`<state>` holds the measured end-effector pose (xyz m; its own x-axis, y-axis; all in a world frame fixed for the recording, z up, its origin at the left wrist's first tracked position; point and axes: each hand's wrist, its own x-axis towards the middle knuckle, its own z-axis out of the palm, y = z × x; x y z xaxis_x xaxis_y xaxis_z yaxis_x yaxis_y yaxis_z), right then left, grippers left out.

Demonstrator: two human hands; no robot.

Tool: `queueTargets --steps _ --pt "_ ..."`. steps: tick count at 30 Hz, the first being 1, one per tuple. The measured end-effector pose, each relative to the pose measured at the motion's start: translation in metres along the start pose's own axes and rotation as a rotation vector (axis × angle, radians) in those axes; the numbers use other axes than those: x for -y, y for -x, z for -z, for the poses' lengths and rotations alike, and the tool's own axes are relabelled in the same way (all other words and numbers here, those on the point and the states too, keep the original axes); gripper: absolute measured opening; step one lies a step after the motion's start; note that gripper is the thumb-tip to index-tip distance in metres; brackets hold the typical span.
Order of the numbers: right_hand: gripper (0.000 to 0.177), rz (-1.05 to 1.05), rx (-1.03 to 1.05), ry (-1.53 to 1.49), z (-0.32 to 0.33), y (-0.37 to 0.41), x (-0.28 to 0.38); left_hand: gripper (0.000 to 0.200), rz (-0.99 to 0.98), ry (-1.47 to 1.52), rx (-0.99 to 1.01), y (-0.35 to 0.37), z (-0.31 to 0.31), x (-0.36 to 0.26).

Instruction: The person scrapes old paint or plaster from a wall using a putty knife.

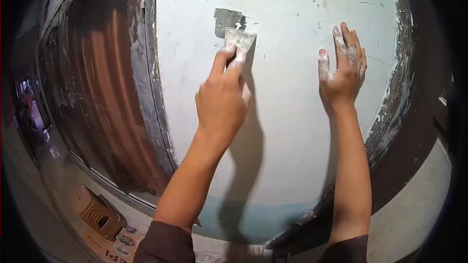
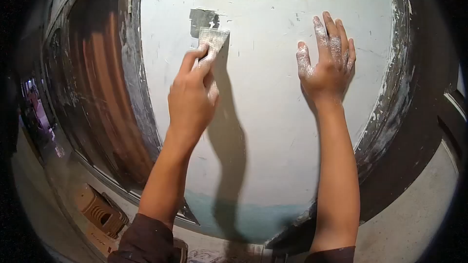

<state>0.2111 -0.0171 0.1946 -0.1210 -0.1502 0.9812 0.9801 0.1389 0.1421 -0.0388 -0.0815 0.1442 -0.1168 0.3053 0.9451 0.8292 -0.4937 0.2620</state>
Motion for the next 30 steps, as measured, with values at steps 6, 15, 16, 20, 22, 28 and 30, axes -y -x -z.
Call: queueTargets --steps 6,15,16,20,22,28,30 --pt "0.053 -0.004 0.007 0.008 0.002 -0.001 0.001 0.047 -0.065 0.000 -0.053 -0.009 -0.007 0.004" --pt "0.053 -0.017 0.021 0.001 0.004 -0.001 0.002 0.077 -0.151 0.024 -0.035 0.020 -0.031 0.025" --pt "0.053 -0.017 0.021 0.001 0.003 -0.001 0.002 0.076 -0.144 0.067 -0.002 0.008 -0.023 0.019" --pt "0.052 -0.005 0.008 -0.013 0.003 0.000 0.001 0.075 -0.146 0.115 0.001 0.009 -0.022 0.017" --pt "0.053 -0.010 0.008 -0.006 0.004 0.000 0.002 0.074 -0.142 0.137 0.030 0.031 -0.023 0.019" --pt "0.052 -0.003 0.000 -0.006 0.000 0.001 -0.001 0.070 -0.080 0.123 0.101 0.018 -0.011 0.008" --pt "0.052 -0.001 -0.005 -0.003 0.001 0.001 0.000 0.068 -0.115 0.093 0.072 0.007 -0.008 0.005"
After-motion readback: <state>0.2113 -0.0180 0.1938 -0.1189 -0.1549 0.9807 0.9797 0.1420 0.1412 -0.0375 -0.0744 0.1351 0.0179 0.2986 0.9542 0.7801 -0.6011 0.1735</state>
